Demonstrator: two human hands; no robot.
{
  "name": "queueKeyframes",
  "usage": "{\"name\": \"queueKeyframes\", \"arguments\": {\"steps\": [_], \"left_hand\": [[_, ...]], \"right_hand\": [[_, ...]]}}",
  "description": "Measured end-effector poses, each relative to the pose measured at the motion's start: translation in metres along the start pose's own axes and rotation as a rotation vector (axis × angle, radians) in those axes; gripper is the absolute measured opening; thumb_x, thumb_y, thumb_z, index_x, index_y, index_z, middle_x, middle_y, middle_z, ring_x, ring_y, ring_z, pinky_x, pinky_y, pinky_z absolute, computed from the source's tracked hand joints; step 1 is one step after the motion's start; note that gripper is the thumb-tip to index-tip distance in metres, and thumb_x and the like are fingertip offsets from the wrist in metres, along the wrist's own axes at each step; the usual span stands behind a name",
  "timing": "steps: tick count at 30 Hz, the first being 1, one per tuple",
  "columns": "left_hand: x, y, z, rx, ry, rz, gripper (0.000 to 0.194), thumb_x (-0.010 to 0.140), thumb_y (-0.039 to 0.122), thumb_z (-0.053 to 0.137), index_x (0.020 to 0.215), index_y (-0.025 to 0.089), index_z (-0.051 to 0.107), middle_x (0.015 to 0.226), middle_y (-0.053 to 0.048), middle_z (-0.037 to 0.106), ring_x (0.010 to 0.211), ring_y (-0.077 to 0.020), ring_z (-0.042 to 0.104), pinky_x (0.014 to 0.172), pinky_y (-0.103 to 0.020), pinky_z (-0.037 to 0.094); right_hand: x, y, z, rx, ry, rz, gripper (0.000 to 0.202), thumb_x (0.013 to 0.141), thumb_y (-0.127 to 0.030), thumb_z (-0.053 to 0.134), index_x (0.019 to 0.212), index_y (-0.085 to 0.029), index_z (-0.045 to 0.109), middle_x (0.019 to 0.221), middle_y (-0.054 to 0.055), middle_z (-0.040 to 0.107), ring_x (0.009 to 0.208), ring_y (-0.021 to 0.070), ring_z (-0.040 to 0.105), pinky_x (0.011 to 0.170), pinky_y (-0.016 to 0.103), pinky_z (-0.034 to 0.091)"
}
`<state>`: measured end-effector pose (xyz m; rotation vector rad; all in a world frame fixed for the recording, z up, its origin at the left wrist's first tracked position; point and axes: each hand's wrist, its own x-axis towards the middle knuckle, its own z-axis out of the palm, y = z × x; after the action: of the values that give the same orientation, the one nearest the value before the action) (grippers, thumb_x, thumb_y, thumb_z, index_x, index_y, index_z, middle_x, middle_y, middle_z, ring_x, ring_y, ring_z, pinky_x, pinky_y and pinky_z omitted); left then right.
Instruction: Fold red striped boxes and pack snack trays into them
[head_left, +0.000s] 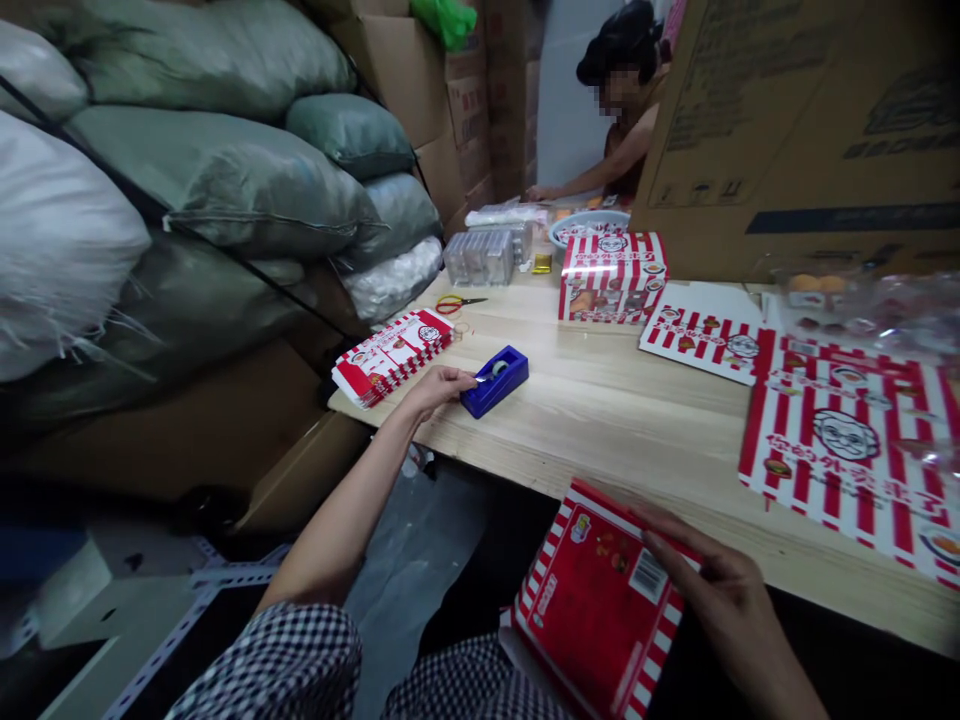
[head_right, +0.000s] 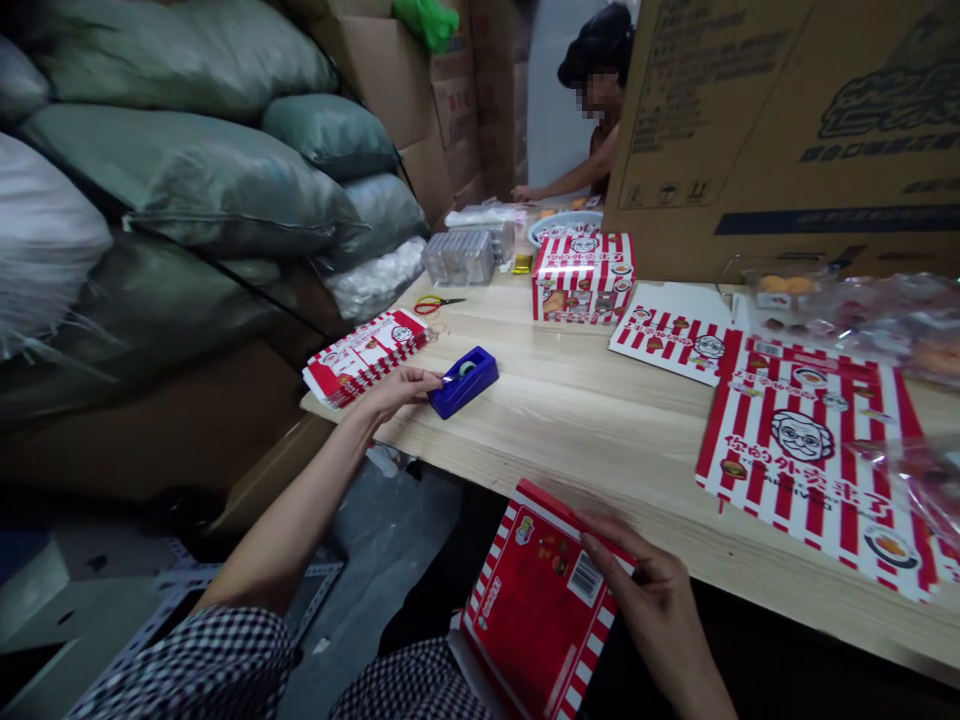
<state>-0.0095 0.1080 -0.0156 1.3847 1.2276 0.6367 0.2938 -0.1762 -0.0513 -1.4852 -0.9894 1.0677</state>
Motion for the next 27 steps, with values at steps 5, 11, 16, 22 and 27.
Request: {"name": "queueKeyframes", "arguments": {"steps": [5,11,16,22,27], "left_hand": [[-0.009,-0.013,0.0,-0.149,0.095,0.039,0.05,0.064,0.049,0.081,0.096,0.01,0.075,0.108,-0.017,0.074,0.088,-0.0222,0.068,0.081,-0.036,0.053],[-0.022,-0.051,0.01,-0.148,0.269,0.158,0.038,0.065,0.046,0.08,0.072,0.011,0.069,0.116,-0.017,0.071,0.095,-0.0212,0.067,0.091,-0.035,0.051],[-0.039,-0.057,0.014,-0.038,0.44,0.25,0.023,0.07,0.035,0.077,0.066,0.014,0.067,0.102,-0.011,0.072,0.096,-0.0211,0.064,0.092,-0.033,0.049],[-0.116,-0.001,0.061,-0.164,0.337,0.35,0.022,0.082,0.034,0.073,0.094,0.015,0.074,0.081,-0.003,0.072,0.07,-0.0141,0.065,0.074,-0.026,0.052],[-0.187,0.045,0.128,-0.379,0.104,0.283,0.014,0.083,0.027,0.075,0.093,0.017,0.077,0.075,-0.002,0.073,0.064,-0.0109,0.067,0.066,-0.02,0.052]], "right_hand": [[-0.004,-0.002,-0.002,0.056,0.044,0.03,0.033,0.079,-0.048,0.076,0.106,-0.03,0.079,0.122,0.007,0.073,0.118,0.0347,0.065,0.099,0.046,0.057],[-0.003,0.001,0.001,0.178,0.072,0.065,0.031,0.081,-0.041,0.077,0.11,-0.031,0.077,0.123,0.006,0.073,0.116,0.0342,0.067,0.088,0.042,0.063],[-0.006,-0.015,0.009,0.172,0.155,0.003,0.03,0.081,-0.039,0.077,0.11,-0.029,0.077,0.114,0.006,0.076,0.111,0.0314,0.069,0.082,0.037,0.064],[-0.021,-0.049,0.029,-0.05,0.35,-0.39,0.015,0.086,-0.025,0.073,0.101,-0.027,0.077,0.11,0.004,0.075,0.105,0.0222,0.07,0.094,0.034,0.057],[-0.03,-0.062,0.05,-0.13,0.318,-0.614,0.023,0.089,-0.011,0.067,0.106,-0.026,0.07,0.118,0.004,0.071,0.108,0.0188,0.069,0.094,0.033,0.057]]}}
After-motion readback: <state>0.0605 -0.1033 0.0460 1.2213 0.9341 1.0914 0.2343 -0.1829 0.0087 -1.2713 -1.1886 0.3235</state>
